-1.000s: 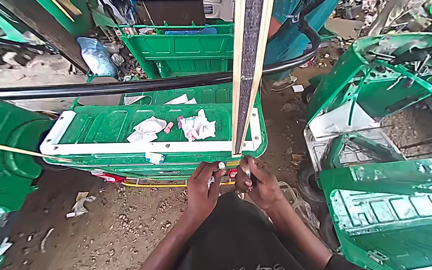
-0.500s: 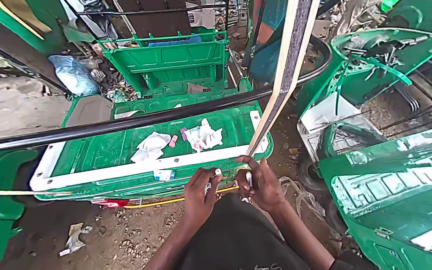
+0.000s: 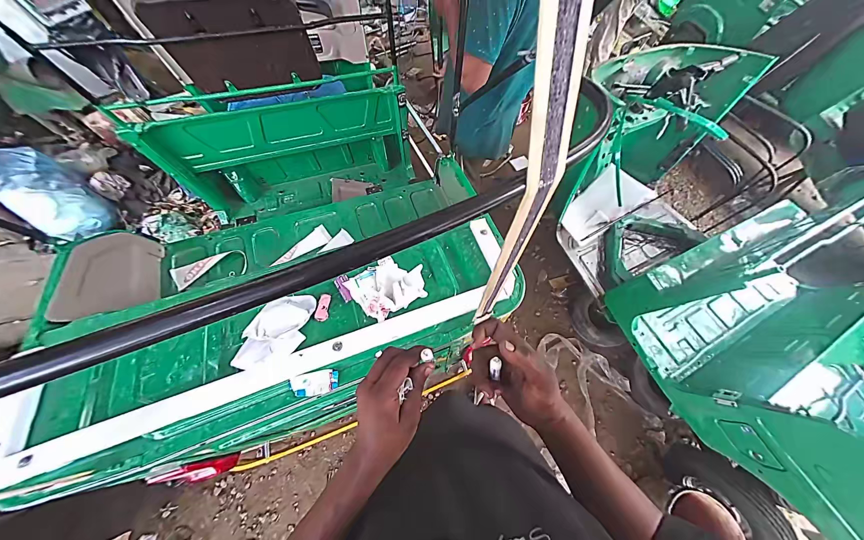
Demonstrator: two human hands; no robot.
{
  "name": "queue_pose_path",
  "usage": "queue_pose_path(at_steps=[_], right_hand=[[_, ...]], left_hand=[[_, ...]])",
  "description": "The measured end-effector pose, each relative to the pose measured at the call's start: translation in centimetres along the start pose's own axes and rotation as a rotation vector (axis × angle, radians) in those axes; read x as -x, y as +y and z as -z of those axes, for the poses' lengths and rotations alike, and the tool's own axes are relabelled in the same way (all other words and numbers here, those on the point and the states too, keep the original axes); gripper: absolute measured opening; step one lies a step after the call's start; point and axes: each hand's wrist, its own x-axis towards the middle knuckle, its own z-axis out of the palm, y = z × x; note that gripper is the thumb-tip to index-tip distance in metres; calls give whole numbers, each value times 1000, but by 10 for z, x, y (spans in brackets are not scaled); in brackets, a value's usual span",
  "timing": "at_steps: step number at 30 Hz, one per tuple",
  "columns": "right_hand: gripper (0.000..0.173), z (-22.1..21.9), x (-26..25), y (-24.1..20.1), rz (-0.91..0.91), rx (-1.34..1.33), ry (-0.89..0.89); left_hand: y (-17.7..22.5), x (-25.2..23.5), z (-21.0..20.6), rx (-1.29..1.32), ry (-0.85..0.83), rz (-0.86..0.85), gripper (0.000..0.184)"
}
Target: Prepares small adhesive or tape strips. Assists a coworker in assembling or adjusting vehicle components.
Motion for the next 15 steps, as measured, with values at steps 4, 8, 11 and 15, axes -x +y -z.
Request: queue_pose_path(at_steps=[4, 8, 11, 15], right_hand=[[27, -7, -5, -3, 89, 198, 88], [21, -10, -11, -1, 146, 378, 189], [15, -12, -19, -1, 227, 399, 199], [11, -10, -30, 10, 294, 526, 149]], left_hand=[[-3, -6, 3, 112, -35, 13, 23], [-8, -6, 9, 335, -162, 38, 23], [-12, -4, 11, 381, -240, 26, 23], [-17, 4, 15, 401, -285, 28, 24]])
